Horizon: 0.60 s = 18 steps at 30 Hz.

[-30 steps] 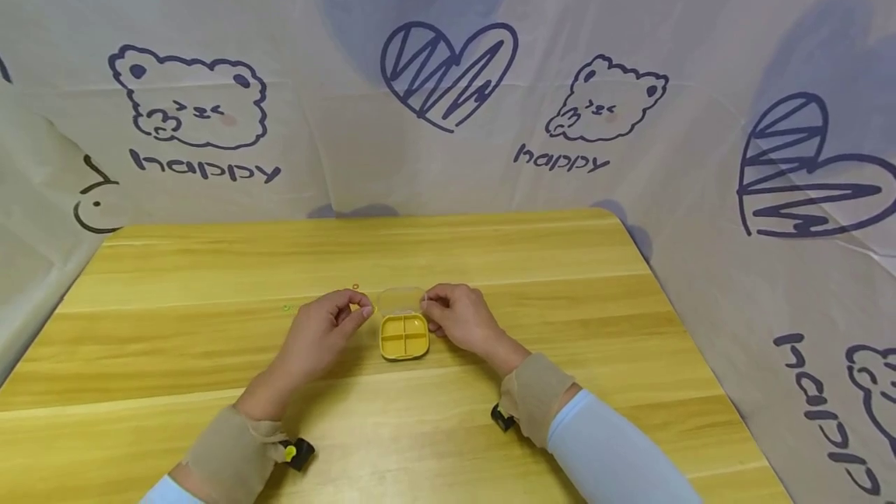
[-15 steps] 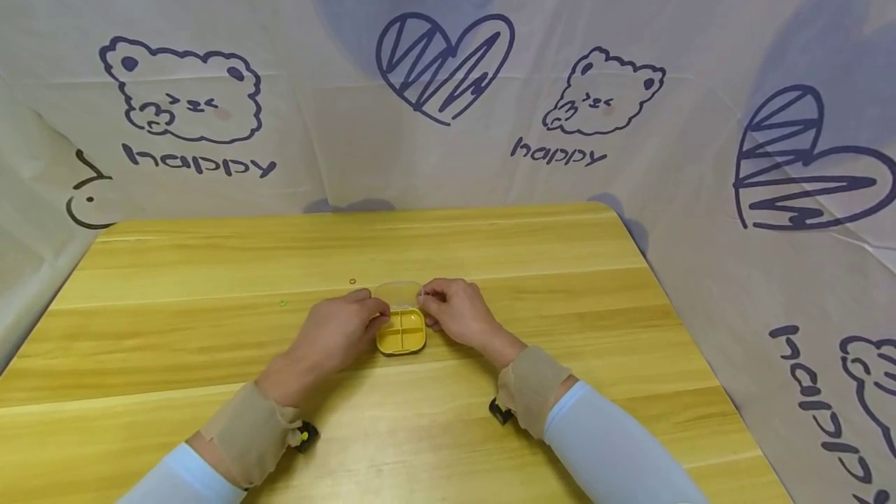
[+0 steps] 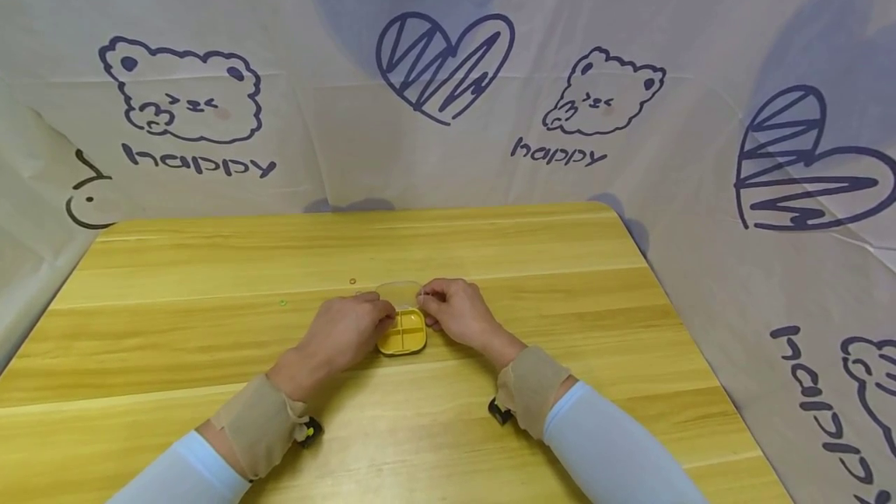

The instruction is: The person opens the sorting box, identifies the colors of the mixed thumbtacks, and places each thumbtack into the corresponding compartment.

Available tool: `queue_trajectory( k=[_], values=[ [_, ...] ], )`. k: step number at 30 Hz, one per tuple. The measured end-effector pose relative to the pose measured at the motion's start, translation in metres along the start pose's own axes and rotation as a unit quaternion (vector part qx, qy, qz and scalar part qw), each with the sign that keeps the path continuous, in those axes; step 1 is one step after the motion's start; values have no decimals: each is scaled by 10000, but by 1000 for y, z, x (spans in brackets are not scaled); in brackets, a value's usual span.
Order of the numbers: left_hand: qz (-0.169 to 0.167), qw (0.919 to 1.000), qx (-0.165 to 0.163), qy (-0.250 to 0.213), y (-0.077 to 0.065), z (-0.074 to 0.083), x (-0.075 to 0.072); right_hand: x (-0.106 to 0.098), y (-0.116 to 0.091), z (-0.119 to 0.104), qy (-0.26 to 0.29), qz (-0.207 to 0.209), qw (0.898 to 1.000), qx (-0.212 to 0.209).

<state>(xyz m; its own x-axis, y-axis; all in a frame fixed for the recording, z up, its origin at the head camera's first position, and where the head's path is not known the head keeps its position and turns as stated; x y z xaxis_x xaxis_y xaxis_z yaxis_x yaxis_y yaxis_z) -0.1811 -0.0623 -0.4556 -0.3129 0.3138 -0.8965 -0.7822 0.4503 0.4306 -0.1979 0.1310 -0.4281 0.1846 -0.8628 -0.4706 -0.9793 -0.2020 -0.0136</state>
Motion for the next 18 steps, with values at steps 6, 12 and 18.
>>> queue_trajectory(
  k=[6,12,18],
  values=[
    [-67,10000,-36,37,-1,0,1,0,-1,0,2,21,10000,38],
    [-104,9999,-3,113,0,0,2,1,0,2,1,52,10000,63],
    [-156,9998,-101,98,0,-1,1,1,-1,-1,29,43,10000,36]
  ],
)
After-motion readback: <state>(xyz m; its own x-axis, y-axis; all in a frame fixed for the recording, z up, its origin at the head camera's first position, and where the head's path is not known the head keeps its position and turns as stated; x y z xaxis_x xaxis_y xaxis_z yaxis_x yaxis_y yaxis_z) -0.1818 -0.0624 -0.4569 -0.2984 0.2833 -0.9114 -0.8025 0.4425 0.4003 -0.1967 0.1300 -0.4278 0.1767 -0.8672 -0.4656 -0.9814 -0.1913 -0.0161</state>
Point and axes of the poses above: each hand's wrist, its own y-axis towards the middle knuckle, its own x-axis out of the palm, z = x × y, the point moved 1 cm from there along y, towards the middle knuckle, and after that the axes turned 10 degrees about z, right-handed, at the moved point
